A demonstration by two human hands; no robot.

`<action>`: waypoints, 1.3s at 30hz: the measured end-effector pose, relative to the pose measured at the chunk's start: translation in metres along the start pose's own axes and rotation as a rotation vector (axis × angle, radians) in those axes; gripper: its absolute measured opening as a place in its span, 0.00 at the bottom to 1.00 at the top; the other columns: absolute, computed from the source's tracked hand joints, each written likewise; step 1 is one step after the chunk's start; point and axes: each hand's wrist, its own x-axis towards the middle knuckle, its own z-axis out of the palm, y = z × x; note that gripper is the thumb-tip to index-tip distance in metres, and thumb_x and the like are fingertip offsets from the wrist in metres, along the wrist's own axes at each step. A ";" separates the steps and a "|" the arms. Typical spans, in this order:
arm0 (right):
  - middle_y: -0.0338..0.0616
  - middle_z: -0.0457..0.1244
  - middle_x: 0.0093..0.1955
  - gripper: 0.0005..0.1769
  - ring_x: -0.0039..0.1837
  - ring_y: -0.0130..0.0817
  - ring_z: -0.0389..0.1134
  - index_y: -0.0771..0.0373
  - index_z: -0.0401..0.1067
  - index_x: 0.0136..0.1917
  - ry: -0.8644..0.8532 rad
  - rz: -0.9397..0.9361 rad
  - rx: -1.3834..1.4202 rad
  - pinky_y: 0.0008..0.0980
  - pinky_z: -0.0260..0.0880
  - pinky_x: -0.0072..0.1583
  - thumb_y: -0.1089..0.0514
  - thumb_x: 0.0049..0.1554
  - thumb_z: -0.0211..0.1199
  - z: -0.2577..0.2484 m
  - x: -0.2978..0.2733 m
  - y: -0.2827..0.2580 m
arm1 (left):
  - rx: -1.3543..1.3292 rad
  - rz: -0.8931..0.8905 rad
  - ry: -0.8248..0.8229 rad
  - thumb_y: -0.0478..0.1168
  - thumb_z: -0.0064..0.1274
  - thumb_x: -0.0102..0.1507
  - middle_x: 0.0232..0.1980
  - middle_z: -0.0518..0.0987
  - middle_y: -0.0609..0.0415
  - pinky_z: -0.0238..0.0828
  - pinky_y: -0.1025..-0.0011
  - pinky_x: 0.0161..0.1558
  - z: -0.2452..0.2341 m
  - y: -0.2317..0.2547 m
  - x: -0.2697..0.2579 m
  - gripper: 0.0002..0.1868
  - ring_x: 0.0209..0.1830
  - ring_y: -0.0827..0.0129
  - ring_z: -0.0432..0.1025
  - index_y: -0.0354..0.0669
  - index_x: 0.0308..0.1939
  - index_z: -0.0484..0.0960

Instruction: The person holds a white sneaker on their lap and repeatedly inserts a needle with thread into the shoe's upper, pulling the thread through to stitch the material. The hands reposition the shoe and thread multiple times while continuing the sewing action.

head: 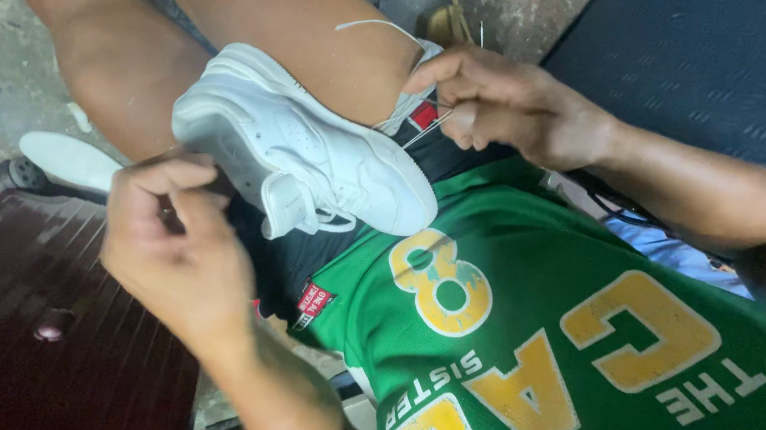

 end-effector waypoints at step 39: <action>0.29 0.51 0.29 0.37 0.34 0.18 0.48 0.58 0.64 0.70 -0.097 0.173 -0.129 0.25 0.51 0.37 0.59 0.50 0.75 0.039 0.037 0.004 | 0.405 0.289 -0.478 0.33 0.60 0.58 0.54 0.81 0.42 0.71 0.55 0.51 -0.005 -0.046 0.027 0.16 0.49 0.42 0.75 0.35 0.50 0.83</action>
